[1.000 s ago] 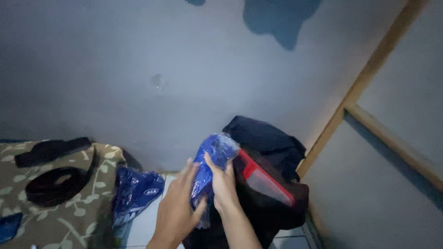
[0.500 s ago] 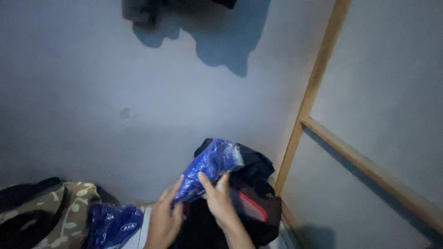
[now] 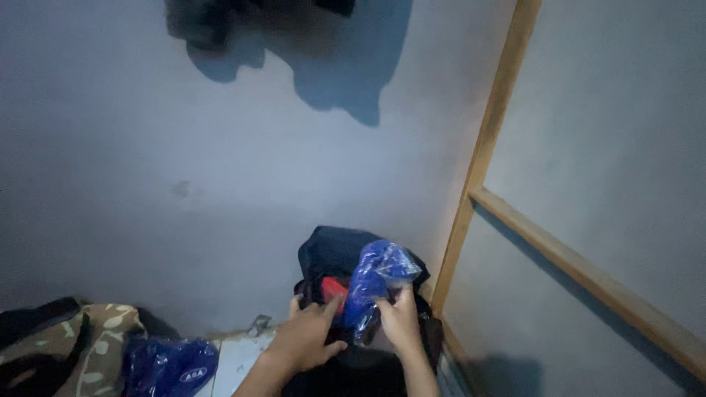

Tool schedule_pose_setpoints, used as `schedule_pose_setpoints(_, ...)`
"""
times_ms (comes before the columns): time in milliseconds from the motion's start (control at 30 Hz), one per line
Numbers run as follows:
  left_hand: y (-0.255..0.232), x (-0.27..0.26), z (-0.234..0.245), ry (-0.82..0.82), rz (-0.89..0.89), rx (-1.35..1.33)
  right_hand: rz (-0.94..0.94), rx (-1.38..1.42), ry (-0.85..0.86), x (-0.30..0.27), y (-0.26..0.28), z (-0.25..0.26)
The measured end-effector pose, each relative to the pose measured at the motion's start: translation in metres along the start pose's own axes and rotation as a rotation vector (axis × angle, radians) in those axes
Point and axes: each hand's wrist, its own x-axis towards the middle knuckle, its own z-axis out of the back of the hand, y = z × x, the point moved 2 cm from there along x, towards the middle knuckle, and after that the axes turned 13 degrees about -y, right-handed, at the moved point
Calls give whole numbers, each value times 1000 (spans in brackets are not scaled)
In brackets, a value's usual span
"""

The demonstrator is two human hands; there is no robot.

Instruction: The person packs a dark backpack with various items from a nearby bed. They place a plastic-wrapped item, a small tube, a wallet, a belt, a smartphone, and several small boxes and bottles into the bag. The person then closes the bag and begins to unpack some of the items, placing them back on the bed.

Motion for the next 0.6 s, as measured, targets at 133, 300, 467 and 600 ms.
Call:
schedule_pose_setpoints(133, 11, -5, -1, -54, -161, -8, 74, -138, 122, -2, 16, -8)
schedule_pose_setpoints(300, 13, -13, 12, -342, -202, -165, 373, -278, 335, -15, 49, -24)
schedule_pose_setpoints(467, 14, -17, 27, -480, -200, -296, 61, -66, 405, -20, -5, -34)
schedule_pose_setpoints(600, 30, -23, 18, -468, -204, -308, 0, -197, 854, -15, -74, -38)
